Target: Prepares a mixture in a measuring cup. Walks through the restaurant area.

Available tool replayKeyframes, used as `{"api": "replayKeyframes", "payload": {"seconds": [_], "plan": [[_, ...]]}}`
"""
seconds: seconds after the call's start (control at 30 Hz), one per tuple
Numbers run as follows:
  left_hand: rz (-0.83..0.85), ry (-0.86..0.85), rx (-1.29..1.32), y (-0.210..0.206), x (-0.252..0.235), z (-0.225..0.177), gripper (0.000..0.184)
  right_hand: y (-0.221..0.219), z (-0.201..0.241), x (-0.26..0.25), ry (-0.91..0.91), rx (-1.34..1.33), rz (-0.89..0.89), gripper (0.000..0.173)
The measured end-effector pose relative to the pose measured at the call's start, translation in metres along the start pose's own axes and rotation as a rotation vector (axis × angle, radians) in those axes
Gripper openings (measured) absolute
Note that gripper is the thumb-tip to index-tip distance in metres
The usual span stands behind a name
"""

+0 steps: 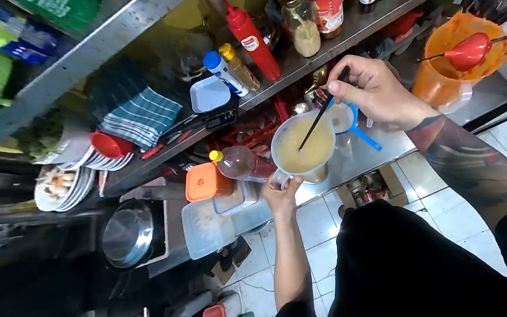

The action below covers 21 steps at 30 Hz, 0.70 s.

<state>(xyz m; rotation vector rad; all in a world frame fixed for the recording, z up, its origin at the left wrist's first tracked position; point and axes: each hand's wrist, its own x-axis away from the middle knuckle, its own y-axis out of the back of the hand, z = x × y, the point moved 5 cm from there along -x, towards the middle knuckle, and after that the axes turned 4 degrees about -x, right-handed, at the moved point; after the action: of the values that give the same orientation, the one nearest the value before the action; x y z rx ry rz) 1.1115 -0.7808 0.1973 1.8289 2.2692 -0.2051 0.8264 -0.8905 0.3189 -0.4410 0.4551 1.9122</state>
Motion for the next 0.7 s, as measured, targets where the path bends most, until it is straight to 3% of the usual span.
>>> {"api": "replayKeyframes", "payload": {"seconds": [0.7], "plan": [[0.058,-0.002,-0.079,0.0065,-0.0010,-0.0095,0.031,0.0066,-0.0044,0.0044,-0.024,0.030,-0.009,0.020]]}}
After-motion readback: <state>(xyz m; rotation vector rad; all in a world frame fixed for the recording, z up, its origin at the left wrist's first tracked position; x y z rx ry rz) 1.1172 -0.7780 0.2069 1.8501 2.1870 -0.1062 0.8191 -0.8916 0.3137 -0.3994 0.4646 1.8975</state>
